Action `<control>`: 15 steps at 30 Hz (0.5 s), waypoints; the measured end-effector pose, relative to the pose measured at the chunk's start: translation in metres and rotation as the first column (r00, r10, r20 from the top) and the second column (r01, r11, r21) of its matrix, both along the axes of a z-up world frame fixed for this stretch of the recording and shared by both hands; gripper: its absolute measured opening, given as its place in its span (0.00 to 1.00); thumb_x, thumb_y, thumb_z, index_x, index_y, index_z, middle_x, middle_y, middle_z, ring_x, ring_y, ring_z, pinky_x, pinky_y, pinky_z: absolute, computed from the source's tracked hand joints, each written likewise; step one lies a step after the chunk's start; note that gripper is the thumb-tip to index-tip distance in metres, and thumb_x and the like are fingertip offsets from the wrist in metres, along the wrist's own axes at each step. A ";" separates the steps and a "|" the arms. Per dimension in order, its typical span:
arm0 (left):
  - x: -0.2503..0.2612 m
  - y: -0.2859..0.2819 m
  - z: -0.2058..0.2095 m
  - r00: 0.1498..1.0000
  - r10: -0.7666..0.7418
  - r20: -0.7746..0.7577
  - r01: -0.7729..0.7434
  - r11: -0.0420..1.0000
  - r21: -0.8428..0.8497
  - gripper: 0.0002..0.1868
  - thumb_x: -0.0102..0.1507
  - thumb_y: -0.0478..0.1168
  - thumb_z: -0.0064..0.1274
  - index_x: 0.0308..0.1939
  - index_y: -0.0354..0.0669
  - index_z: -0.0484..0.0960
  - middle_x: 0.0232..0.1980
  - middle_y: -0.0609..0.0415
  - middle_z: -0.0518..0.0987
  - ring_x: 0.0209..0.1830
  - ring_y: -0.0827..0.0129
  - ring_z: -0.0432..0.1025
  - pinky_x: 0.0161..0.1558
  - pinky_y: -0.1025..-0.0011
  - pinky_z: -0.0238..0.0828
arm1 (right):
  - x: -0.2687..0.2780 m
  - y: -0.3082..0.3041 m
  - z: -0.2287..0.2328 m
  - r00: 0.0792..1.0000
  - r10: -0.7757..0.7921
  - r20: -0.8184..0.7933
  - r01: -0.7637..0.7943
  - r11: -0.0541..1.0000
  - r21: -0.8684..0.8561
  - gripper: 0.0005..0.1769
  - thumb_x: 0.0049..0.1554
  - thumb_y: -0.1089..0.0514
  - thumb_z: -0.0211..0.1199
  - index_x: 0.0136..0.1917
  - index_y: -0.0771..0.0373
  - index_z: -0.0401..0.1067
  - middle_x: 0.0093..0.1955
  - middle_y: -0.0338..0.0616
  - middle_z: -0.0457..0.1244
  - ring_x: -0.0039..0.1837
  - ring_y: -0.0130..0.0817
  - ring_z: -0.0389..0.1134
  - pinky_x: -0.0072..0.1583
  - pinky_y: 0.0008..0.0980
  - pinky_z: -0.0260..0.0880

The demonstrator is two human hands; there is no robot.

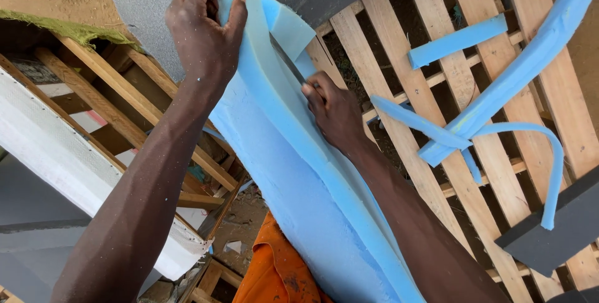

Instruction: Cutting and fitting blue foam padding onto a wooden frame using a manual blade

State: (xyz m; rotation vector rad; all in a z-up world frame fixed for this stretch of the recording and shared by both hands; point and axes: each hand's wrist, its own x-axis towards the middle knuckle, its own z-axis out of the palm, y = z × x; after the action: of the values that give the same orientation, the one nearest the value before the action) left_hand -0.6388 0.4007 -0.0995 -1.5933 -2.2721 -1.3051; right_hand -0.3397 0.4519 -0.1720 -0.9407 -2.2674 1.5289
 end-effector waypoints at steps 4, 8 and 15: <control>-0.003 -0.017 0.004 1.000 0.001 -0.003 -0.001 1.000 -0.001 0.17 0.84 0.31 0.76 0.47 0.40 0.81 0.46 0.51 0.75 0.42 0.61 0.64 0.44 0.52 0.59 | 0.025 -0.007 0.002 0.998 0.055 -0.029 -0.054 0.998 0.027 0.34 0.85 0.26 0.44 0.64 0.55 0.74 0.32 0.34 0.59 0.31 0.32 0.58 0.38 0.43 0.52; -0.003 -0.032 0.004 0.994 0.099 -0.035 -0.100 0.995 -0.028 0.16 0.84 0.33 0.76 0.49 0.41 0.81 0.46 0.52 0.74 0.41 0.60 0.63 0.42 0.52 0.61 | 0.107 -0.027 0.034 0.964 0.149 0.219 -0.108 0.976 -0.187 0.25 0.85 0.34 0.48 0.62 0.53 0.74 0.33 0.35 0.64 0.33 0.31 0.63 0.39 0.41 0.58; -0.007 -0.050 0.004 0.984 0.157 -0.083 -0.162 0.986 -0.045 0.17 0.86 0.34 0.79 0.49 0.40 0.83 0.44 0.51 0.74 0.38 0.61 0.65 0.39 0.53 0.61 | 0.044 -0.006 -0.010 0.989 0.148 -0.021 -0.147 0.989 0.029 0.29 0.86 0.33 0.47 0.65 0.57 0.73 0.35 0.39 0.67 0.32 0.37 0.65 0.39 0.44 0.57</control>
State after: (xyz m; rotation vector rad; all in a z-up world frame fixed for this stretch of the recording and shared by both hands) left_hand -0.6456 0.3506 -0.0952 -1.4160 -2.3478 -1.1335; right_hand -0.2955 0.4464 -0.1824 -0.7589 -2.3821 1.5537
